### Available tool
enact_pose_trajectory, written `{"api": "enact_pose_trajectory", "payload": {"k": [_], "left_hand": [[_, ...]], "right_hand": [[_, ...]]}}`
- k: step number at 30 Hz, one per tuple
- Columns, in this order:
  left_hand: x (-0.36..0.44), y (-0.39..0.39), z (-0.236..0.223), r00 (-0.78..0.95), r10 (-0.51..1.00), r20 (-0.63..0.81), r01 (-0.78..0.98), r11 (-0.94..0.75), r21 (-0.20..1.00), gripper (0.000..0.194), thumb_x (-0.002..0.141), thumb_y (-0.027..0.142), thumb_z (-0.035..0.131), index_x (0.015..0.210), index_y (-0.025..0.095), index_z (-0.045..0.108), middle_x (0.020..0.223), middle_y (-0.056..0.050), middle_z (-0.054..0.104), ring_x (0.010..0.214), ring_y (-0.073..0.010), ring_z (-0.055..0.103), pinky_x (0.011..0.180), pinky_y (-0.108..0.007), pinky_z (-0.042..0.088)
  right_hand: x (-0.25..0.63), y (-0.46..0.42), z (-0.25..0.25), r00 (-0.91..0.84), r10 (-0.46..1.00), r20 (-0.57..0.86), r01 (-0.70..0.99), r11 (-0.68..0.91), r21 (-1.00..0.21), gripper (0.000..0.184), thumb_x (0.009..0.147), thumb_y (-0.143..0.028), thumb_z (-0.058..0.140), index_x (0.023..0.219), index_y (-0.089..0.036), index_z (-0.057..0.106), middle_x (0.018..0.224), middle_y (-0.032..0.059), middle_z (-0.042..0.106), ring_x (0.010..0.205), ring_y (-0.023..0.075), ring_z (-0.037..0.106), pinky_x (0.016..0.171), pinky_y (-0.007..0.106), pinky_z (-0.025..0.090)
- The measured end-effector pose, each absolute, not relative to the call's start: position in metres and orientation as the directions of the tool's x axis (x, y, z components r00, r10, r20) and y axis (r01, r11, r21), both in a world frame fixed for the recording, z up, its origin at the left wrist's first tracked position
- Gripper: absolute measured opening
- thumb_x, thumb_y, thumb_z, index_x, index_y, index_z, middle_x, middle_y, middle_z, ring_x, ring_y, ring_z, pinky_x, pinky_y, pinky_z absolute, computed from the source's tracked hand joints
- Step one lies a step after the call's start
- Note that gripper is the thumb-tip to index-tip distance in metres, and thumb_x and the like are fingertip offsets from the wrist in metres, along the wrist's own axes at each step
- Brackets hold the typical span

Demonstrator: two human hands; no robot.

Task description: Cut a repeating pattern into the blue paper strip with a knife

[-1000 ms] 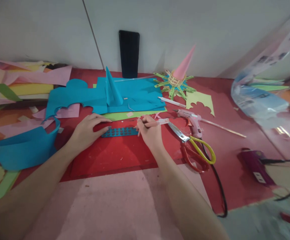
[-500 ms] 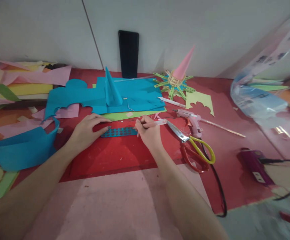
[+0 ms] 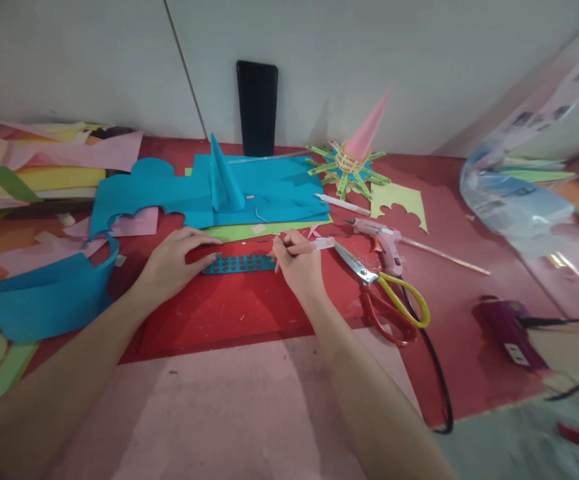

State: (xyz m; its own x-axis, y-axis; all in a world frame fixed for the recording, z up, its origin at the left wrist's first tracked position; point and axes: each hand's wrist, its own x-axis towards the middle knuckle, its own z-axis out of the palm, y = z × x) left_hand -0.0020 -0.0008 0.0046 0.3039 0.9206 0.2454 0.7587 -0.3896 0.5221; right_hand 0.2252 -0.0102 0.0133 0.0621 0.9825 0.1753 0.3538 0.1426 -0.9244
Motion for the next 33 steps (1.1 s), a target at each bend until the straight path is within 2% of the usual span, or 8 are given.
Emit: {"api": "enact_pose_trajectory", "payload": {"k": [8,22,33], "left_hand": [[-0.0021,-0.0006,0.0046,0.305,0.919,0.249,0.754,-0.393,0.526,0.021,0.086,0.033,0.053,0.100,0.021,0.064,0.100,-0.004,0.058,0.096,-0.0210,0.054,0.086,-0.035,0.042],[-0.0017,-0.0001,0.0055,0.306,0.920,0.245,0.759,-0.391,0.521,0.020,0.086,0.032,0.053,0.100,0.022,0.063,0.100,-0.004,0.058,0.096,-0.0210,0.054,0.086,-0.035,0.042],[-0.0014,-0.0011,0.0055,0.304,0.920,0.248,0.756,-0.391,0.525,0.021,0.086,0.033,0.053,0.100,0.022,0.063,0.100,-0.004,0.058,0.095,-0.0208,0.053,0.085,-0.035,0.043]], "right_hand": [[0.2236,-0.0105,0.0161,0.082,0.978,0.190,0.397,0.143,-0.907,0.031,0.084,-0.022,0.050,0.055,-0.023,0.038,0.037,-0.0078,0.045,0.058,0.0158,0.067,0.060,0.024,0.049],[0.2246,-0.0105,0.0148,0.065,0.982,0.178,0.366,0.143,-0.919,0.030,0.084,-0.026,0.052,0.056,-0.023,0.039,0.038,-0.0074,0.047,0.061,0.0165,0.068,0.063,0.025,0.050],[0.2252,-0.0093,0.0135,0.100,0.979,0.178,0.349,0.133,-0.928,0.030,0.083,-0.024,0.051,0.055,-0.023,0.039,0.035,-0.0079,0.045,0.055,0.0159,0.067,0.059,0.024,0.051]]}}
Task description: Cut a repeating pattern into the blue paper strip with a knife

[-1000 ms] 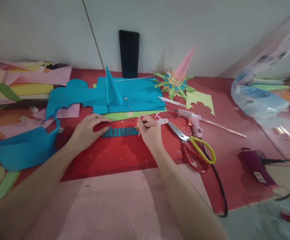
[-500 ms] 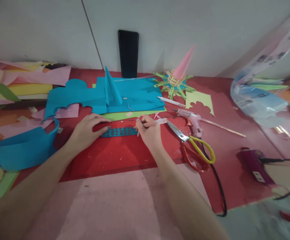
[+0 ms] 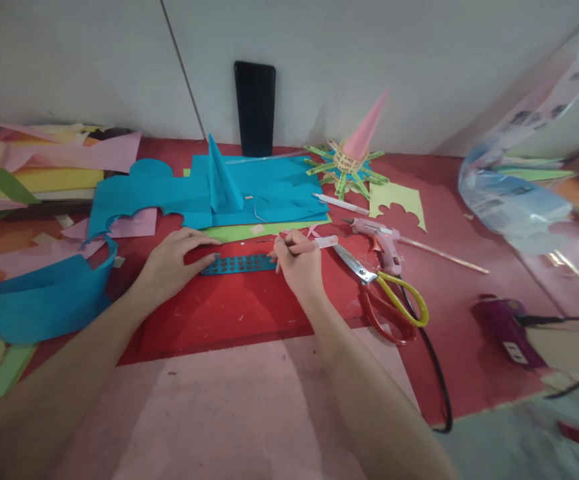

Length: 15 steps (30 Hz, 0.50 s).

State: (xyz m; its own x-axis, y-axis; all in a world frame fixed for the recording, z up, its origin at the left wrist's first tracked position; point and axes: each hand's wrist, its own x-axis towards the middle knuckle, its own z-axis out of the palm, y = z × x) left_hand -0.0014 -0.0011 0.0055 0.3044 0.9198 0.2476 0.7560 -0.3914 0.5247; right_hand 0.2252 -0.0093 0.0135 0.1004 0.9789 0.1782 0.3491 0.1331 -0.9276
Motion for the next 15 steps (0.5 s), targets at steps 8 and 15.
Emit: {"api": "enact_pose_trajectory", "payload": {"k": [8,15], "left_hand": [[-0.0014,-0.0009,0.0061,0.306,0.920,0.243,0.754,-0.391,0.528,0.022,0.086,0.036,0.051,0.099,0.023,0.064,0.100,-0.004,0.058,0.096,-0.0216,0.054,0.086,-0.036,0.042],[-0.0016,-0.0012,0.0063,0.304,0.925,0.227,0.764,-0.379,0.523,0.021,0.086,0.035,0.052,0.100,0.024,0.063,0.101,-0.003,0.058,0.096,-0.0208,0.053,0.087,-0.036,0.042]], "right_hand": [[0.2252,-0.0117,0.0143,0.122,0.978,0.172,0.303,0.128,-0.944,0.029,0.083,-0.026,0.051,0.057,-0.024,0.039,0.034,-0.0081,0.044,0.051,0.0161,0.065,0.052,0.024,0.050],[0.2240,-0.0136,0.0171,0.079,0.984,0.162,0.362,0.123,-0.924,0.032,0.083,-0.025,0.050,0.054,-0.023,0.037,0.035,-0.0079,0.043,0.052,0.0157,0.066,0.054,0.024,0.050]]}}
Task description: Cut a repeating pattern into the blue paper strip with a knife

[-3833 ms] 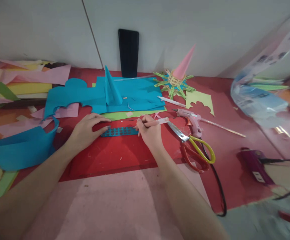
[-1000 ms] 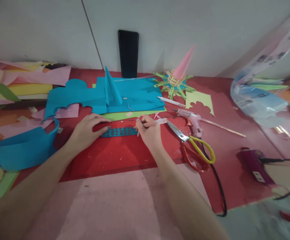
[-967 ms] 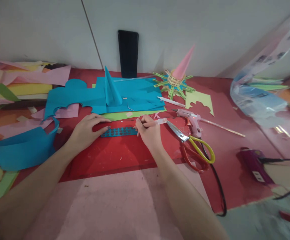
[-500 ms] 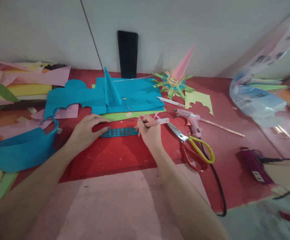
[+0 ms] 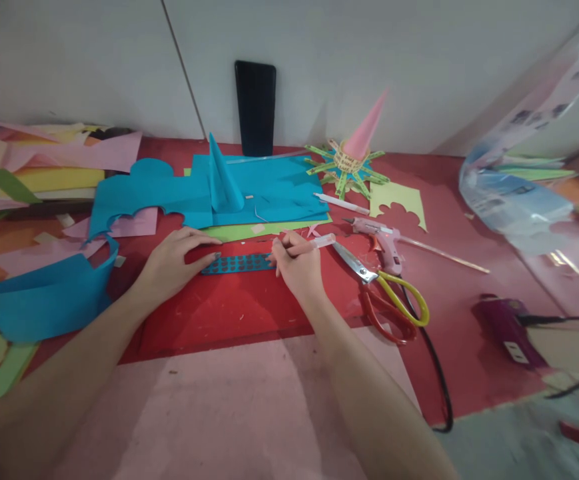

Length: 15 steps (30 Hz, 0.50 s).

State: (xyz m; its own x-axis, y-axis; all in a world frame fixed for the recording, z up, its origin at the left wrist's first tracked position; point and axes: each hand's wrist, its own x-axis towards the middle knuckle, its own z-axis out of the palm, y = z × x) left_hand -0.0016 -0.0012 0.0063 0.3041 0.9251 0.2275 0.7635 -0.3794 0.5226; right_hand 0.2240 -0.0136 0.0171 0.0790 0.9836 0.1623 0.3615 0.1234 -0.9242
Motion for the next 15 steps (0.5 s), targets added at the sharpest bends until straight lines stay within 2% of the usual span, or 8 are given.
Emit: {"api": "enact_pose_trajectory", "payload": {"k": [15], "left_hand": [[-0.0014,-0.0014,0.0071,0.305,0.924,0.230,0.761,-0.381,0.525,0.020,0.086,0.034,0.052,0.099,0.024,0.063,0.100,-0.003,0.058,0.096,-0.0213,0.053,0.087,-0.036,0.042]], "right_hand": [[0.2235,-0.0133,0.0149,0.086,0.983,0.159,0.406,0.111,-0.907,0.031,0.082,-0.023,0.051,0.054,-0.023,0.038,0.036,-0.0074,0.046,0.054,0.0157,0.066,0.056,0.024,0.050]]}}
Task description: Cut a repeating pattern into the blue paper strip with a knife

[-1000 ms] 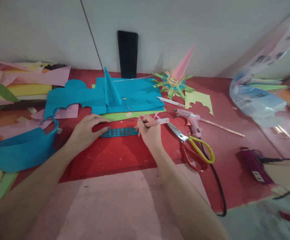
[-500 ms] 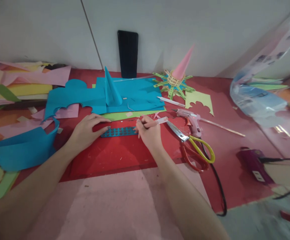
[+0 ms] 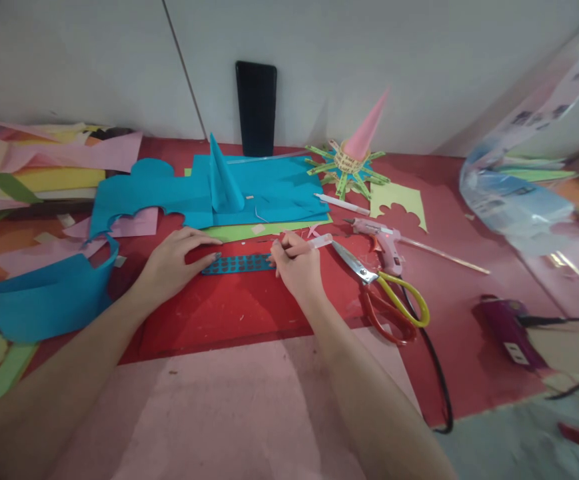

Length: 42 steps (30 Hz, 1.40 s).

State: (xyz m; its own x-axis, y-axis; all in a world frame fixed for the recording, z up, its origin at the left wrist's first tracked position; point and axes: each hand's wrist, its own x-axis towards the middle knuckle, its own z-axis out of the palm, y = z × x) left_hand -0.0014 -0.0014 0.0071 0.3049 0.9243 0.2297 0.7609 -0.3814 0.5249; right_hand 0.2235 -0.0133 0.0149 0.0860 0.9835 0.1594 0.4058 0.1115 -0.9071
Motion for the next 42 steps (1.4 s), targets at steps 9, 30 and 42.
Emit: {"api": "enact_pose_trajectory", "payload": {"k": [9,30,42], "left_hand": [[-0.0018,-0.0014,0.0060,0.301,0.924,0.236,0.757,-0.382,0.530,0.021,0.086,0.035,0.051,0.099,0.024,0.063,0.100,-0.003,0.059,0.096,-0.0219,0.054,0.086,-0.037,0.042],[-0.0017,-0.0010,0.0061,0.304,0.923,0.234,0.756,-0.384,0.530,0.021,0.087,0.036,0.051,0.099,0.024,0.063,0.100,-0.003,0.058,0.096,-0.0211,0.053,0.086,-0.035,0.042],[-0.0015,-0.0009,0.0057,0.306,0.922,0.238,0.754,-0.387,0.531,0.021,0.086,0.034,0.052,0.099,0.023,0.064,0.100,-0.003,0.058,0.096,-0.0207,0.053,0.086,-0.035,0.042]], "right_hand": [[0.2242,-0.0123,0.0147,0.053,0.985,0.163,0.402,0.128,-0.907,0.032,0.083,-0.027,0.052,0.054,-0.023,0.039,0.037,-0.0070,0.048,0.051,0.0142,0.063,0.060,0.025,0.051],[0.2242,-0.0123,0.0162,0.093,0.983,0.157,0.402,0.107,-0.909,0.031,0.081,-0.021,0.050,0.052,-0.023,0.038,0.033,-0.0082,0.043,0.052,0.0154,0.066,0.055,0.023,0.050],[0.2224,-0.0128,0.0163,0.107,0.984,0.145,0.386,0.093,-0.918,0.030,0.081,-0.022,0.050,0.053,-0.023,0.038,0.034,-0.0077,0.044,0.049,0.0153,0.065,0.050,0.022,0.049]]}}
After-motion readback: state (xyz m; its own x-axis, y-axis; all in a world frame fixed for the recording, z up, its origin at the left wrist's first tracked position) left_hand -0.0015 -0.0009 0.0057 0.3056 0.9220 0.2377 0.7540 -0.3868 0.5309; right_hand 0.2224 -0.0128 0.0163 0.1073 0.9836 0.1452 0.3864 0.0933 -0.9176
